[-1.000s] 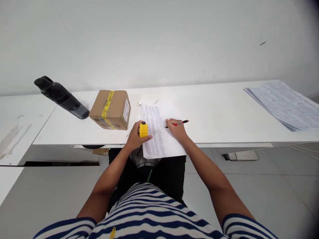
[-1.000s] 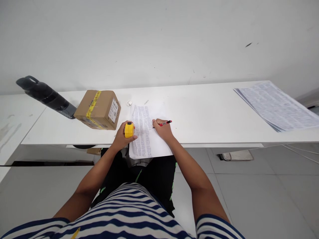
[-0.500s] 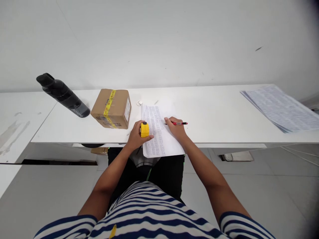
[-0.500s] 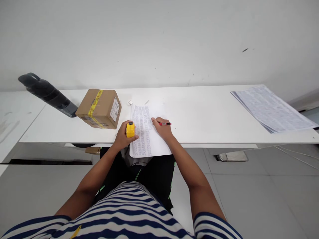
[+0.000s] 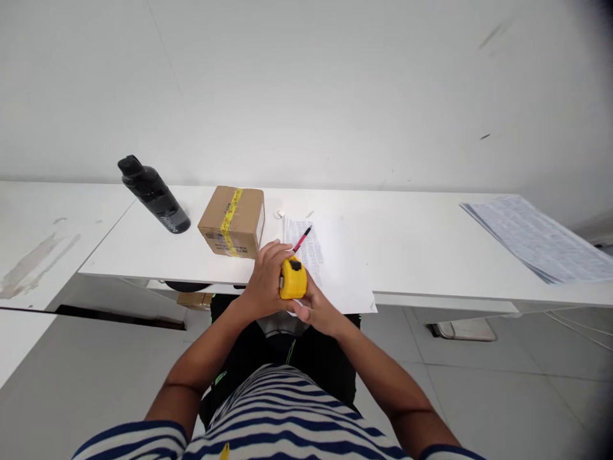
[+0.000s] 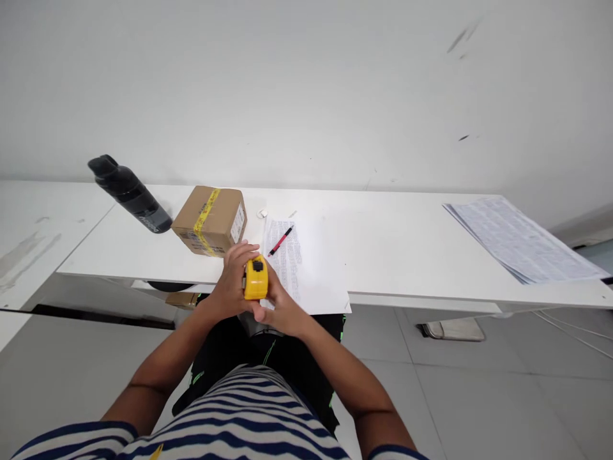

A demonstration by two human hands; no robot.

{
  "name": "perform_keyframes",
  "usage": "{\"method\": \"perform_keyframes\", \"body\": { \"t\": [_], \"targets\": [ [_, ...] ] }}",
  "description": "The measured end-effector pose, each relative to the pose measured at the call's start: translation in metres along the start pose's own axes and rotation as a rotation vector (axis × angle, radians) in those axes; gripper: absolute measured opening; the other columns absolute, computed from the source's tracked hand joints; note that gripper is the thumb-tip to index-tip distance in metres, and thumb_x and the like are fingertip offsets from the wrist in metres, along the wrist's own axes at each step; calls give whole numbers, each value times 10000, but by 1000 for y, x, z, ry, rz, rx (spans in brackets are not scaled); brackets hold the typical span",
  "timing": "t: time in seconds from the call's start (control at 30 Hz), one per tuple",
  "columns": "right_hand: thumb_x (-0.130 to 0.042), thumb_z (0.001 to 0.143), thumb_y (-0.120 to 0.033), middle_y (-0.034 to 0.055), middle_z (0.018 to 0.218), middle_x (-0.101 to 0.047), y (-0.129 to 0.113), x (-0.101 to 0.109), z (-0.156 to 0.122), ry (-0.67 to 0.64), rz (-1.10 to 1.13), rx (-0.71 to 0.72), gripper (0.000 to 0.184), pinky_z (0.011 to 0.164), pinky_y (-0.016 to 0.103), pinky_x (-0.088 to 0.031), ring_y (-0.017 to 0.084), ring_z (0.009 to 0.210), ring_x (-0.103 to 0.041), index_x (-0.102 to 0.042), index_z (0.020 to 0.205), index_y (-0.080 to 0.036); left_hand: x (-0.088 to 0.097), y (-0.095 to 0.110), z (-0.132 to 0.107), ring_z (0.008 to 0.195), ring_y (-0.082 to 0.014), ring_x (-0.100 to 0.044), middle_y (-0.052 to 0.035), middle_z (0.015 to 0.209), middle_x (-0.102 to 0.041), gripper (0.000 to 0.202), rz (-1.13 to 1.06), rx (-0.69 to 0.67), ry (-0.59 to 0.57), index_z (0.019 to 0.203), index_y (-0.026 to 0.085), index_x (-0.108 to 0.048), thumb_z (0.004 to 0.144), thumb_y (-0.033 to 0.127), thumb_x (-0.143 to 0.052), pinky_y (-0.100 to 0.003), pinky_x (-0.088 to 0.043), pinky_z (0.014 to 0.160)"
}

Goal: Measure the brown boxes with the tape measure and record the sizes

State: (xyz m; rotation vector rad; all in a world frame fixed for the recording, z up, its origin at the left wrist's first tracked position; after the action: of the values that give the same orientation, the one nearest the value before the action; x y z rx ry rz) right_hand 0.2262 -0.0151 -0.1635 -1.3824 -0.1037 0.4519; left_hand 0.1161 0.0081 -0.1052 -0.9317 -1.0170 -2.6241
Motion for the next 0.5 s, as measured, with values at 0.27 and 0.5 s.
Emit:
{"method": "perform_keyframes", "body": {
  "t": [0.27, 0.5],
  "targets": [
    [-497, 750, -889, 68, 849, -690, 17, -11, 11, 271, 205, -27, 739, 454, 291, -307, 111, 497, -410, -653, 1042, -229, 118, -53, 57, 1524, -430, -182, -104, 1516, -457, 957, 180, 177, -38, 1475, 267, -474, 745, 886, -471, -636, -58, 1228],
    [-402, 563, -1036, -39, 550, -519, 16, -20, 11, 298, 406, -238, 919, 410, 224, -131, 15, 373, -148, -601, 867, -191, 117, -154, 120, 1469, -410, -297, -115, 1601, -393, 805, 607, 619, -599, 1538, 266, -393, 853, 686, -449, -550, -280, 1176]
  ]
}}
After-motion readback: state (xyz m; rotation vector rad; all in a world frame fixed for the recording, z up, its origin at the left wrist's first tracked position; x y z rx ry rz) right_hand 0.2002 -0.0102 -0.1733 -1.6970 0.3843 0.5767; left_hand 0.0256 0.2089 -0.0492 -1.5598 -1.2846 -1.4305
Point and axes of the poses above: each hand's wrist, its own z-axis towards the middle knuckle, its own x-axis out of the back of the hand, y = z × x, the point moved 7 cm from there along z, towards the middle knuckle
